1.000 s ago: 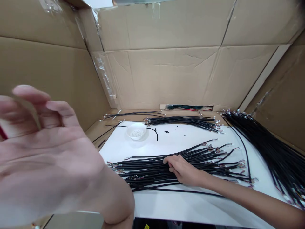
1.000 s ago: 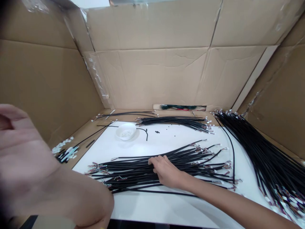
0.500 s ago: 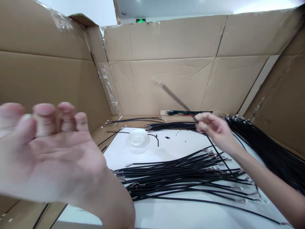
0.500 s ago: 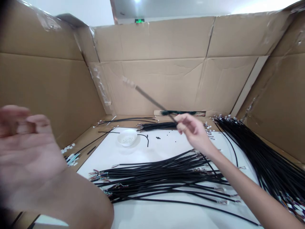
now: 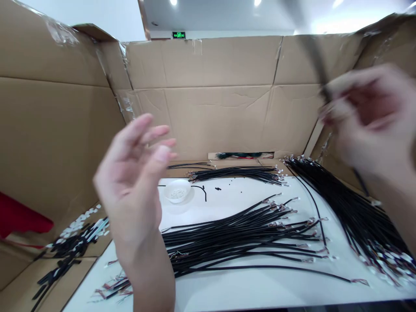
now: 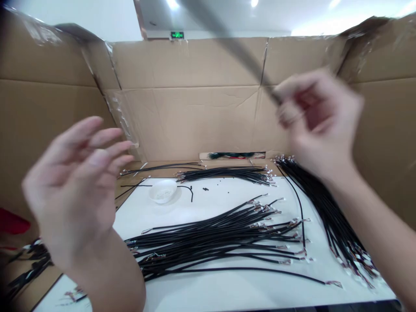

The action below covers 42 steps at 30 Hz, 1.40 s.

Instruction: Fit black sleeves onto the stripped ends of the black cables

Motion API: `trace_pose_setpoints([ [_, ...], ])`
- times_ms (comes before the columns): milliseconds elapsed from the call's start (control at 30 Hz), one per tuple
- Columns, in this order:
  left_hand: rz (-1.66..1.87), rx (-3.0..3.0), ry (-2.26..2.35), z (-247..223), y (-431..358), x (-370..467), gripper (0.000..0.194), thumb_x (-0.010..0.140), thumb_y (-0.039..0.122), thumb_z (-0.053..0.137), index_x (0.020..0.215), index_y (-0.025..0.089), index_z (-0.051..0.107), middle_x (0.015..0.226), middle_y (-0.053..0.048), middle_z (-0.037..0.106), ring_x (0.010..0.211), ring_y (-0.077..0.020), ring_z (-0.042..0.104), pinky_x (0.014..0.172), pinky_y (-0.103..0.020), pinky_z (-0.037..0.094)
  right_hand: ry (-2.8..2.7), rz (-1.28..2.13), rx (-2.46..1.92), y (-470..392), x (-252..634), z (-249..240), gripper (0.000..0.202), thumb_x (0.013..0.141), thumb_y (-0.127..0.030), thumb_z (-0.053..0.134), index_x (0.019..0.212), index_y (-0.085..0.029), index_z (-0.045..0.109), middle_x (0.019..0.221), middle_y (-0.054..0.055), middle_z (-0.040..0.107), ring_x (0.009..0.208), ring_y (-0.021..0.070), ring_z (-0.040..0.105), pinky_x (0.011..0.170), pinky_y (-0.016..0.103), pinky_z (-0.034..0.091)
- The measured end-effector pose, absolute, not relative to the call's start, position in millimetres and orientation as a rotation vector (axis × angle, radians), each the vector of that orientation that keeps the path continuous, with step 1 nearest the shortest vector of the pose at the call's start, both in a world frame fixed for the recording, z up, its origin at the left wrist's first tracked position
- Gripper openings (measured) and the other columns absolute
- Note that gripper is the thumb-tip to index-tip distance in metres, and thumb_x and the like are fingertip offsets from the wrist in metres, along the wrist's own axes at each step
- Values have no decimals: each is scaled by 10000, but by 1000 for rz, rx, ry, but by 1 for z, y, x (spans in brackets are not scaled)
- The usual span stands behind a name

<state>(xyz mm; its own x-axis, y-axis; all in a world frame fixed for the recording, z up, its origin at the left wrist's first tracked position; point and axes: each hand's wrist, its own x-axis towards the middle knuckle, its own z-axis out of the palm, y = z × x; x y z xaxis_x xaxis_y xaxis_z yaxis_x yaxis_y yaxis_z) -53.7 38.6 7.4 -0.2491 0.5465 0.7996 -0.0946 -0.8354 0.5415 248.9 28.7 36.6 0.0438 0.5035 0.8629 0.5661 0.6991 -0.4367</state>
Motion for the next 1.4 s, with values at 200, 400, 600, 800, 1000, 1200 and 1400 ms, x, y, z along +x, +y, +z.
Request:
trace_pose_setpoints([
  [200,1802,1765,452,5,35,-30,219,821,290,768,1039,289,774,980,-29,737,683,-98,672,549,-178,574,-1878,42,-895,43,234,-43,198,982,-355,544,985,-171,615,828,-1,579,689,121,541,609,270,464],
  [400,1770,1715,427,3,37,-25,145,824,136,744,897,254,785,823,16,781,657,-89,729,626,-139,624,-1897,105,-893,54,252,-62,206,1001,-349,507,988,-173,613,869,12,577,766,141,549,665,292,471],
  [600,1645,1735,482,-1,34,-13,168,802,104,753,918,224,767,807,11,785,713,-115,752,693,-163,648,-1904,215,-846,74,278,-46,248,982,-393,550,1008,-170,653,995,50,662,915,178,635,811,370,529],
  [800,1496,1724,500,-9,43,2,102,818,133,738,903,186,755,843,-26,775,802,-135,748,768,-198,644,-1917,313,-817,99,297,-64,256,968,-384,583,1054,-154,658,1068,63,681,968,194,660,862,411,549],
  [1000,1431,1736,516,-12,48,5,96,811,132,742,897,175,751,829,-36,771,799,-155,754,771,-234,659,-1997,444,-766,91,278,-66,252,955,-377,609,1035,-149,677,1001,50,699,945,190,668,848,404,551],
  [1200,1393,1746,491,-8,37,6,139,814,95,736,922,181,745,826,-17,787,736,-121,757,715,-148,636,-1877,566,-583,51,212,-41,154,938,-270,637,1065,-250,723,1023,46,741,976,187,674,869,370,531],
  [1400,1374,1801,423,-4,25,4,223,823,40,707,945,221,751,863,34,790,780,-84,749,721,-116,620,-1683,556,-511,21,177,-31,80,918,-206,662,922,-268,713,764,-29,705,686,109,597,572,238,471],
])
